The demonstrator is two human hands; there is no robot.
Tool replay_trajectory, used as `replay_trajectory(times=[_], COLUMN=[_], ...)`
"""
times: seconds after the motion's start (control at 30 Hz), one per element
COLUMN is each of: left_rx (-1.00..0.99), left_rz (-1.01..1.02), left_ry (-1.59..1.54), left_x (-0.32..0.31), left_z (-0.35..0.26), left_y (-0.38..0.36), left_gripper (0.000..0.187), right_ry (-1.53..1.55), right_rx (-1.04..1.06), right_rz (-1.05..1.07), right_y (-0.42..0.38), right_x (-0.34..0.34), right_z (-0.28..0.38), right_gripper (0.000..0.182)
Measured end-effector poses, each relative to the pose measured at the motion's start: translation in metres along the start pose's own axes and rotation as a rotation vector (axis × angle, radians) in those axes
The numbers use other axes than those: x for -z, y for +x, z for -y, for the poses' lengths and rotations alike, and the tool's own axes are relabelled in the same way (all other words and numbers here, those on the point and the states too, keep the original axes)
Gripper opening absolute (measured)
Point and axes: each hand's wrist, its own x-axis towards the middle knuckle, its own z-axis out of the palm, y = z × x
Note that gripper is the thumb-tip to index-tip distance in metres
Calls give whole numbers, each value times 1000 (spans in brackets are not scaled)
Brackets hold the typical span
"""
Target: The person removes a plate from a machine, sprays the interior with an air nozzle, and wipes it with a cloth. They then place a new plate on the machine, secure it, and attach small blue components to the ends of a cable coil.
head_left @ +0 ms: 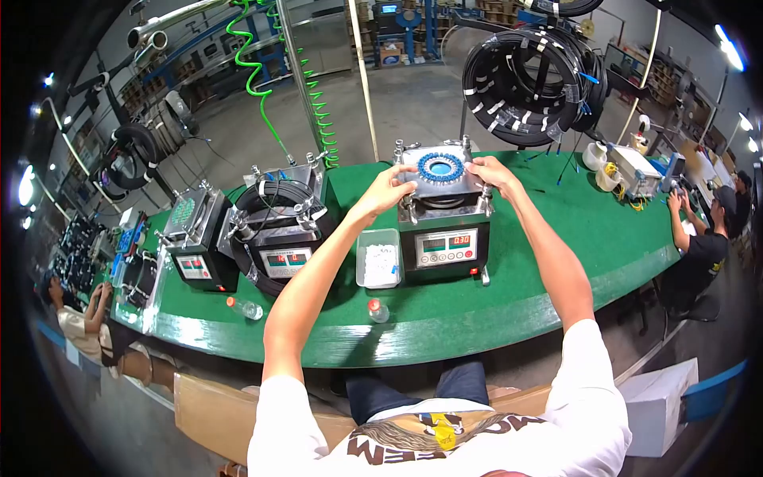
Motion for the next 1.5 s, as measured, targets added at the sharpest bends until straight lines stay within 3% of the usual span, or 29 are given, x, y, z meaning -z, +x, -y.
replay_trajectory(times=[0.07, 0.17, 0.33, 0.37, 0.43, 0.53, 0.63, 0.7, 0.73, 0.77, 0.87, 0.9, 0.97, 1.0, 1.17, 1.3, 1.5], left_rx=[-47, 44, 1, 2, -210, -349, -296, -232, -199, -195, -300, -304, -130, -120, -76, 85, 100], left_rz=[-68, -77, -67, -91, -361, -463, -313, -328, -331, -376, -482, -507, -473, -441, -283, -245, -161], left_ry=[19, 28, 226, 414, 987, 1016, 1072, 985, 941, 835, 645, 590, 441, 368, 49, 1, -157], left_x=[-8, -11, -17, -18, -32, -45, -42, -36, -33, -31, -1, 17, 27, 32, 52, 56, 58], left_z=[-7, -37, -42, -41, -30, -44, -48, -53, -57, -60, -30, 3, 7, 9, 17, 6, 0], left_y=[1, -5, -4, -3, -1, -4, -2, -3, -4, -6, 8, 23, 24, 24, 38, 41, 25], left_gripper=[40, 39, 66, 69, 63, 49, 46, 44, 43, 45, 20, 30, 32, 33, 46, 50, 50], right_ry=[140, 376, 722, 737, 816, 777, 772, 785, 587, 443, 42, 31, 13, -15, 48, 80, 83], right_rx=[37, -24, -15, -26, -32, 60, 116, 131, 172, 225, 425, 420, 411, 364, 406, 413, 388], right_rz=[-40, -20, 22, 27, -14, -13, 5, 3, 29, -73, -350, -373, -423, -371, -502, -497, -517], right_y=[0, -15, -15, -13, -21, -12, -13, -15, -11, -12, 8, 10, -1, -16, -14, -14, -18], right_x=[-2, 8, 5, 2, -10, -27, -28, -22, -11, -10, -19, -25, -38, -41, -48, -43, -43], right_z=[3, 22, 37, 42, 64, 76, 77, 76, 67, 59, 15, 6, -9, -5, -5, -6, -4], right_gripper=[28, 25, 31, 30, 29, 27, 24, 23, 20, 20, 19, 18, 17, 17, 18, 18, 19])
